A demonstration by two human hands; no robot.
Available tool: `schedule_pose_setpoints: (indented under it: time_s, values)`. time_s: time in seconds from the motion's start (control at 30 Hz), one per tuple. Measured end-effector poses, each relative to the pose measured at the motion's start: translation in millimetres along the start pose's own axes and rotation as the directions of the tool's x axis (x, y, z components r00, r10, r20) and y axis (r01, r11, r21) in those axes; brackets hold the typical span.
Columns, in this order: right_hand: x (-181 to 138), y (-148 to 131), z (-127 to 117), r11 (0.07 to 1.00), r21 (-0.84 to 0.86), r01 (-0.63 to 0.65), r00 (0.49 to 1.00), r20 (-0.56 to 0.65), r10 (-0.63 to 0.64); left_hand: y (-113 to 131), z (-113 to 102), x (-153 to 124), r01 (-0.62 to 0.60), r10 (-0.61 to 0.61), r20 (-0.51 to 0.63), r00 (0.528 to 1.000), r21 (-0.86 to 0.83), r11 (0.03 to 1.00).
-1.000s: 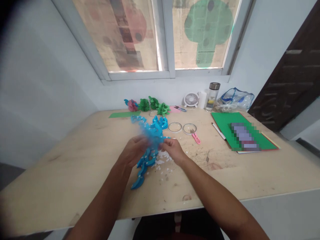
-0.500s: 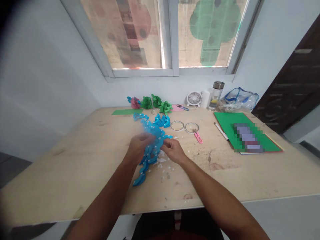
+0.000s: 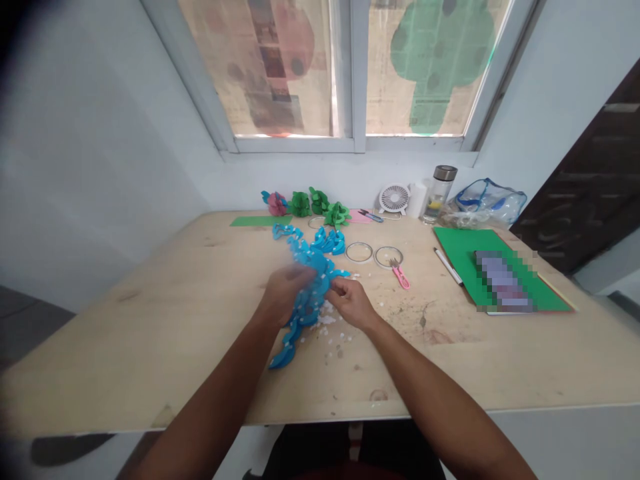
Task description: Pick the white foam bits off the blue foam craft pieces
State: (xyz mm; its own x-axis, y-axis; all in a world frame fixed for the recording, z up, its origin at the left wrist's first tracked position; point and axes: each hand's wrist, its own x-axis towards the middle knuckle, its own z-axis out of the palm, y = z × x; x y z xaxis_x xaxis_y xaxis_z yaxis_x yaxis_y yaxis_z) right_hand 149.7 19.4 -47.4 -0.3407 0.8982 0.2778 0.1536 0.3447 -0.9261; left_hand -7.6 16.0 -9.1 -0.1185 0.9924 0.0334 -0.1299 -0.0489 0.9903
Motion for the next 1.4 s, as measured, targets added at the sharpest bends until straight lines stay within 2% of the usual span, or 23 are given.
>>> schedule_pose_setpoints:
  time_s: [0.33,0.63,0.97,1.4]
  values:
    - [-1,-1,-1,0.998,-0.061,0.032,0.999,0.008,-0.032,2,2,-2,-0.029,0.029,-0.010,1.000,-0.020,0.999]
    - [-1,-4,0,0.998,-0.049,0.028,0.999,-0.034,-0.030,2,6,-4,-0.008,0.005,-0.046,0.999,-0.065,0.998]
    - [-1,-5,-1,0.998,-0.047,0.039,0.999,-0.026,-0.041,-5,8,-2,0.045,-0.053,-0.059,0.997,-0.128,0.991]
    - [-1,-2,0,0.997,-0.073,0.027,0.999,-0.030,-0.029,3,11,-5,-0.015,0.000,-0.114,0.993,-0.133,0.991]
